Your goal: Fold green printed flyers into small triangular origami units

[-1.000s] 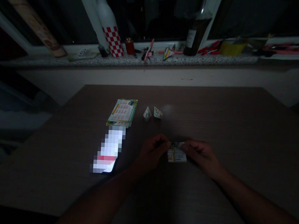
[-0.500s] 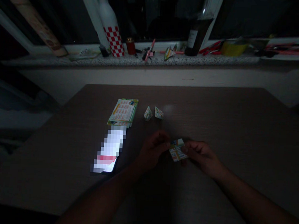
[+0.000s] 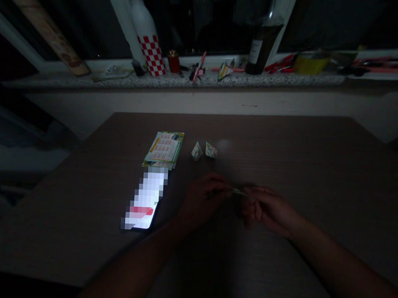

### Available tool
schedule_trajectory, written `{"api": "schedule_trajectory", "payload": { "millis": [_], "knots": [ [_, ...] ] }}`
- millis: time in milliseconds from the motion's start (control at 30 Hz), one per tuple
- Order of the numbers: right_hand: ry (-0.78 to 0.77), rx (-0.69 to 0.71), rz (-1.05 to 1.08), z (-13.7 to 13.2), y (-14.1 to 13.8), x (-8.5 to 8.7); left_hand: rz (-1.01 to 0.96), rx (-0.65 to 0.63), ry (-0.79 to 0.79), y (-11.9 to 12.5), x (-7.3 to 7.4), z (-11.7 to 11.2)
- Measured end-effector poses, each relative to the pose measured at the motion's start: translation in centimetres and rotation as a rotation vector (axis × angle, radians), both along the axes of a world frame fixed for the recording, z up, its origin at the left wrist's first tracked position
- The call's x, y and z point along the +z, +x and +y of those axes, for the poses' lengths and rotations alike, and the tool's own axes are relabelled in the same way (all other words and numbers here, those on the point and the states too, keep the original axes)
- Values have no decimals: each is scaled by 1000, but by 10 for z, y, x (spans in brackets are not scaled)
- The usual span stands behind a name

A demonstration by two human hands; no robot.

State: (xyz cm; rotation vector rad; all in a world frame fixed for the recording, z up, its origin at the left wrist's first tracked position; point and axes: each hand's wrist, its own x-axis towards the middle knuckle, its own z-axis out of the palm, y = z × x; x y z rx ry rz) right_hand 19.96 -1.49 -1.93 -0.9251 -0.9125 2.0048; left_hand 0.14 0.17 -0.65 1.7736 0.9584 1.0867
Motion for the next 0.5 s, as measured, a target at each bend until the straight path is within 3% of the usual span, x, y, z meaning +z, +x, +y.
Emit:
{"api": "schedule_trajectory", "payload": {
  "millis": [133, 200, 367, 500],
  "knots": [
    [420, -299, -447, 0, 1, 0, 95, 34, -4, -2, 3, 0],
    [596, -378, -584, -2, 2, 2, 114, 29, 4, -2, 4, -1],
    [884, -328, -730, -7, -1, 7, 130, -23, -1, 1, 5, -3],
    [884, -332, -767, -8, -7, 9, 141, -53, -67, 3, 6, -4]
  ]
}}
